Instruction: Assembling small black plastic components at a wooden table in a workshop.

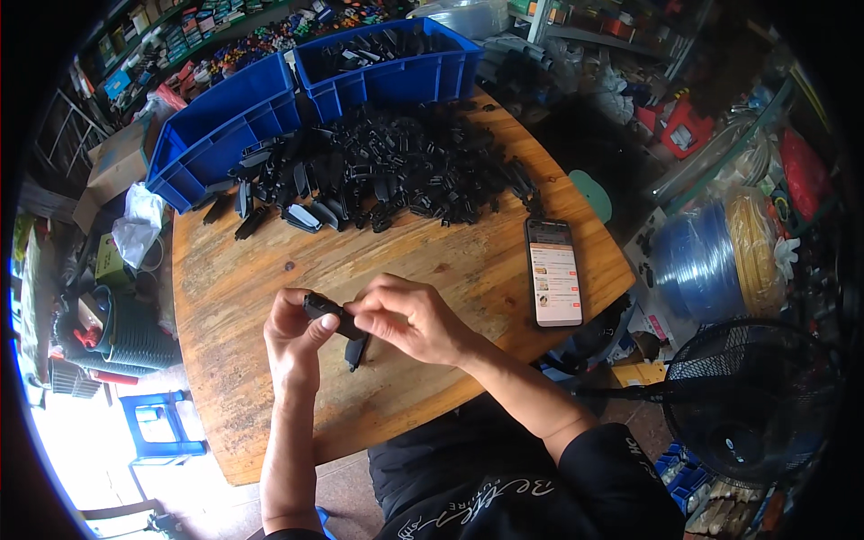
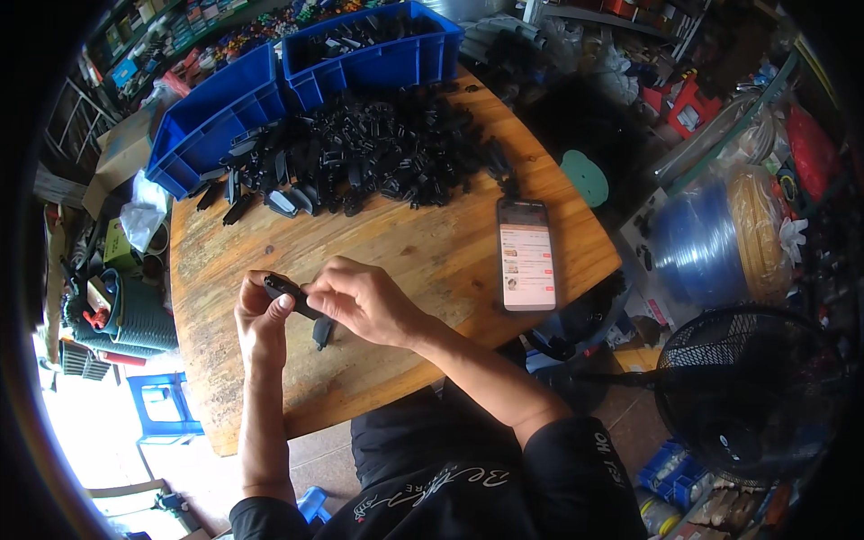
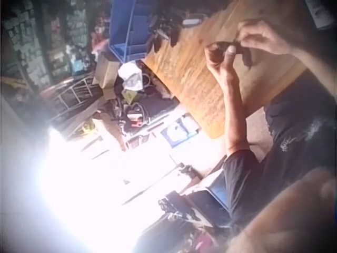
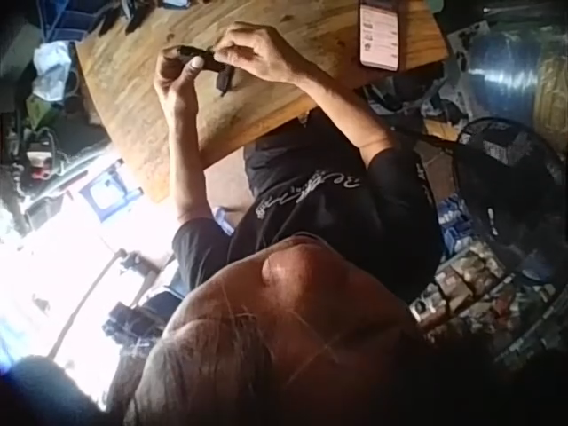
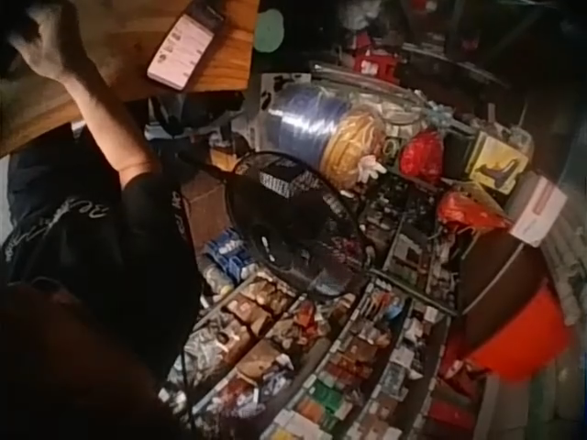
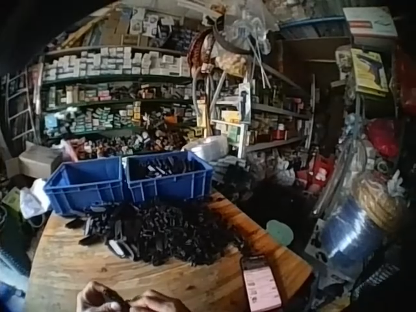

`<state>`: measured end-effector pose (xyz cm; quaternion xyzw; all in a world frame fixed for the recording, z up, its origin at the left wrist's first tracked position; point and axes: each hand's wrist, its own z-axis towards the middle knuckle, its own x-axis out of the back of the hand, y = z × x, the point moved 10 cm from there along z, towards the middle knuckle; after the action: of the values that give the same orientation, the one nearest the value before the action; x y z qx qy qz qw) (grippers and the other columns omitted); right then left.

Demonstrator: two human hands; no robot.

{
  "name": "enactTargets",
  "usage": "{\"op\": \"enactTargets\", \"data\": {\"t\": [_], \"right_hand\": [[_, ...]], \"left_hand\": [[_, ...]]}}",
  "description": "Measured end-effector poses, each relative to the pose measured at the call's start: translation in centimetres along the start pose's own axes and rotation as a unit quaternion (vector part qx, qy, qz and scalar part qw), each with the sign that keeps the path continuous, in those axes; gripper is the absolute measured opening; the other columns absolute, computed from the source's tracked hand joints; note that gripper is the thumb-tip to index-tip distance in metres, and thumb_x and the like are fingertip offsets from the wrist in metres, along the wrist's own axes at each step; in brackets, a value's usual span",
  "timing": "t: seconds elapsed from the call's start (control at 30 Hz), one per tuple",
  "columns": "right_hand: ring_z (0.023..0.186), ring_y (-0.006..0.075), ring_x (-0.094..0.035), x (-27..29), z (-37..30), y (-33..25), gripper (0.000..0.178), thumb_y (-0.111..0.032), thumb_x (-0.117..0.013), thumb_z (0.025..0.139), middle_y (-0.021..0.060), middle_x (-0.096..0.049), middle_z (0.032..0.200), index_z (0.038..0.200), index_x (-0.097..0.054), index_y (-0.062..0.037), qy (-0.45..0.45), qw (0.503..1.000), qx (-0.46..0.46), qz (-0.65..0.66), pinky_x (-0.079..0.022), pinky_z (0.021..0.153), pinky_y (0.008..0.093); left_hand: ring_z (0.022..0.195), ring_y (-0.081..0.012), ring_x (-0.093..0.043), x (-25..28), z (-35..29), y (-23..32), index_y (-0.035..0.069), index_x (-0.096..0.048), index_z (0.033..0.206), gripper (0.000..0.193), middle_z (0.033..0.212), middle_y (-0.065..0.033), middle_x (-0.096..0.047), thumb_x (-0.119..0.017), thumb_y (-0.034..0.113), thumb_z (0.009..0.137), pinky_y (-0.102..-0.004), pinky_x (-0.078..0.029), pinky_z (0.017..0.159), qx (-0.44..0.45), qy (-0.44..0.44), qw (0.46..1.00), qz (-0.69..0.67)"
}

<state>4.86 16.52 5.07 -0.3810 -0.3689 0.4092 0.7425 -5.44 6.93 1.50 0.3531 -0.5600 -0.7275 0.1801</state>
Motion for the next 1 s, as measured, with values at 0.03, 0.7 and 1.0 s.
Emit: {"op": "enactTargets", "data": {"t": [0.03, 0.7, 1.0], "right_hand": [[0.073, 0.0123, -0.059, 0.2, 0.2, 0.1, 0.012, -0.010, -0.057, 0.088, 0.0047, -0.058, 0.080, 0.089, -0.059, 0.0012, 0.015, 1.000, 0.000, 0.004, -0.047, 0.063, 0.0239], [0.064, 0.0311, -0.060, -2.2, -0.2, 0.9, 0.010, -0.008, -0.048, 0.091, 0.0144, -0.057, 0.072, 0.090, -0.040, -0.0028, -0.019, 0.998, 0.001, -0.062, -0.045, 0.054, 0.0380], [0.080, 0.0227, -0.058, -4.4, -1.6, 2.0, 0.019, -0.005, -0.068, 0.072, 0.0101, -0.057, 0.086, 0.091, -0.062, -0.0025, -0.078, 0.948, 0.083, -0.298, -0.051, 0.069, 0.0316]], "left_hand": [[0.074, -0.0092, -0.054, -0.2, 0.0, 0.0, 0.004, -0.053, 0.089, 0.028, 0.079, -0.0010, -0.058, -0.074, 0.004, 0.071, -0.0230, -0.044, 0.071, 0.001, -0.001, 1.000, 0.000], [0.074, -0.0114, -0.052, -1.4, -0.5, 0.2, 0.002, -0.050, 0.092, 0.028, 0.084, -0.0034, -0.055, -0.070, 0.011, 0.075, -0.0253, -0.044, 0.069, 0.004, -0.024, 0.998, 0.052], [0.063, -0.0134, -0.046, 3.0, 1.7, -0.9, 0.007, -0.048, 0.093, 0.021, 0.073, -0.0049, -0.049, -0.053, 0.006, 0.072, -0.0267, -0.038, 0.058, 0.053, 0.000, 0.976, -0.209]]}}
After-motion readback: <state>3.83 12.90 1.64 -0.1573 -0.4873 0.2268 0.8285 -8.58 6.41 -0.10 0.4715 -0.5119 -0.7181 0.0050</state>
